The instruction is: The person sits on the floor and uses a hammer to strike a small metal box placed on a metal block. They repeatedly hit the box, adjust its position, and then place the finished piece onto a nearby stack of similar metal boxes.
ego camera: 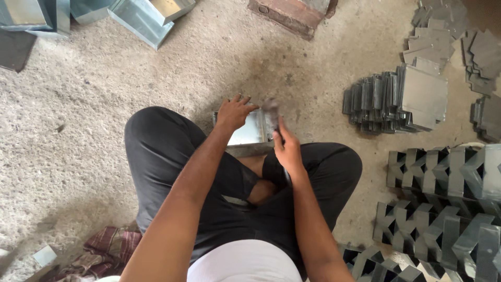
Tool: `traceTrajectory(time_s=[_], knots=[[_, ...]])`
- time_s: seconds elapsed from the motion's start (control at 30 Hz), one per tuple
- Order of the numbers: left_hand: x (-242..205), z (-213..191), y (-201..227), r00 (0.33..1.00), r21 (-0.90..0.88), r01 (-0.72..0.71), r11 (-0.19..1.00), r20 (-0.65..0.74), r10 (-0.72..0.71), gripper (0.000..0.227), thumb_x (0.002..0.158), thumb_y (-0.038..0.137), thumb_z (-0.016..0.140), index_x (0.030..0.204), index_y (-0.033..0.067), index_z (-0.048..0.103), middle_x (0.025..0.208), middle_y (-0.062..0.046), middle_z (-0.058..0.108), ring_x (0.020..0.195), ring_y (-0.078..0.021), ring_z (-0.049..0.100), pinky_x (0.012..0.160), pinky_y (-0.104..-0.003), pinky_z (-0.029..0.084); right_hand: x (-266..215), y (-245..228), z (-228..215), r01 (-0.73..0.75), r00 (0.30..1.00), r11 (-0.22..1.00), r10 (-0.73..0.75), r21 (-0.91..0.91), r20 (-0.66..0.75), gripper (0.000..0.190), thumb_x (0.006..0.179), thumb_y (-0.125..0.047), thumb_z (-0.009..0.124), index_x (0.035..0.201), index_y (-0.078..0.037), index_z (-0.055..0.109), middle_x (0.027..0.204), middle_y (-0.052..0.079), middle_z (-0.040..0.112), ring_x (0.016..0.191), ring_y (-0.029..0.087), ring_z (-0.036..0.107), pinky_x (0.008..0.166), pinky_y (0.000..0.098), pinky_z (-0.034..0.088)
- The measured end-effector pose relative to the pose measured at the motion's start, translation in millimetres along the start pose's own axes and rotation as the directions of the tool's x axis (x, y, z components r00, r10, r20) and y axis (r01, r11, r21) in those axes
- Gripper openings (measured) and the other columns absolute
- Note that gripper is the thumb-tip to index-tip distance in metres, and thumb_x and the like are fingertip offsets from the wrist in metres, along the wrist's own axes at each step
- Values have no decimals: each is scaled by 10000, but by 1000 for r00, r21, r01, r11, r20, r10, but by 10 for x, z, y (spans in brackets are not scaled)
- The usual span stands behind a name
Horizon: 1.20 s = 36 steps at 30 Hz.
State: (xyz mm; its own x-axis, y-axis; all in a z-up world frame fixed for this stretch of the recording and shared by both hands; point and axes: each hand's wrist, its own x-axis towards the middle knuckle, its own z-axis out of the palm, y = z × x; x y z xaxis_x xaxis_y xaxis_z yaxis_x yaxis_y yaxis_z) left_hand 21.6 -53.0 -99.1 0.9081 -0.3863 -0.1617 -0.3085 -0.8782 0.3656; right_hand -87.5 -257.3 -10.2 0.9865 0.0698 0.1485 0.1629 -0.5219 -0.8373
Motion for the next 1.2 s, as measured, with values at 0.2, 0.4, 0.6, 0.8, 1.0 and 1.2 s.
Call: traceTrajectory(time_s=[0.2,0.4,0.6,0.8,1.0,1.2], knots=[[-1,111,-52,996,-35,-38,999,-77,35,434,1004,225,581,1403,395,598,1575,3,488,1466,-293,420,1064,-504,437,-112,415,118,88,989,962,-116,-258,-94,472,1082,-239,591,1505,-45,511,1129,268,698,1015,401,697,863,431,553],[8,-133,130,978,94,-62,994,-193,79,530,1003,125,527,1469,371,580,1366,-76,622,1219,-346,569,1037,-560,419,-142,471,157,-319,946,947,316,-32,-76,531,1017,-214,649,1528,-150,516,742,85,634,551,154,582,521,336,494],[-242,-384,532,860,336,-15,942,-476,183,419,876,202,538,1279,128,627,1094,-64,670,1062,-275,628,883,-507,451,-122,-73,29,-377,905,858,422,350,-58,572,1017,-175,652,1559,-193,472,677,-40,503,485,47,449,390,242,373],[-247,-394,567,841,270,-25,962,-515,167,141,939,171,557,1055,118,617,949,-58,629,924,-257,619,841,-469,453,-200,-607,-323,42,961,942,53,334,-270,553,1085,-163,564,1588,-36,374,846,6,624,528,55,494,434,238,417],[-217,-367,552,828,256,-36,966,-534,173,109,928,177,548,1003,133,614,917,-50,623,903,-249,621,773,-448,442,54,-635,-372,242,944,961,-264,-130,-198,491,1137,-152,564,1602,-67,432,849,13,593,638,75,537,575,269,469],[-210,-366,548,810,267,-14,963,-562,168,107,916,182,552,979,137,627,920,-47,627,899,-246,623,773,-447,447,1,-599,-425,-323,925,919,357,225,-130,535,1022,-192,596,1542,-127,487,770,46,584,517,108,483,446,317,414]])
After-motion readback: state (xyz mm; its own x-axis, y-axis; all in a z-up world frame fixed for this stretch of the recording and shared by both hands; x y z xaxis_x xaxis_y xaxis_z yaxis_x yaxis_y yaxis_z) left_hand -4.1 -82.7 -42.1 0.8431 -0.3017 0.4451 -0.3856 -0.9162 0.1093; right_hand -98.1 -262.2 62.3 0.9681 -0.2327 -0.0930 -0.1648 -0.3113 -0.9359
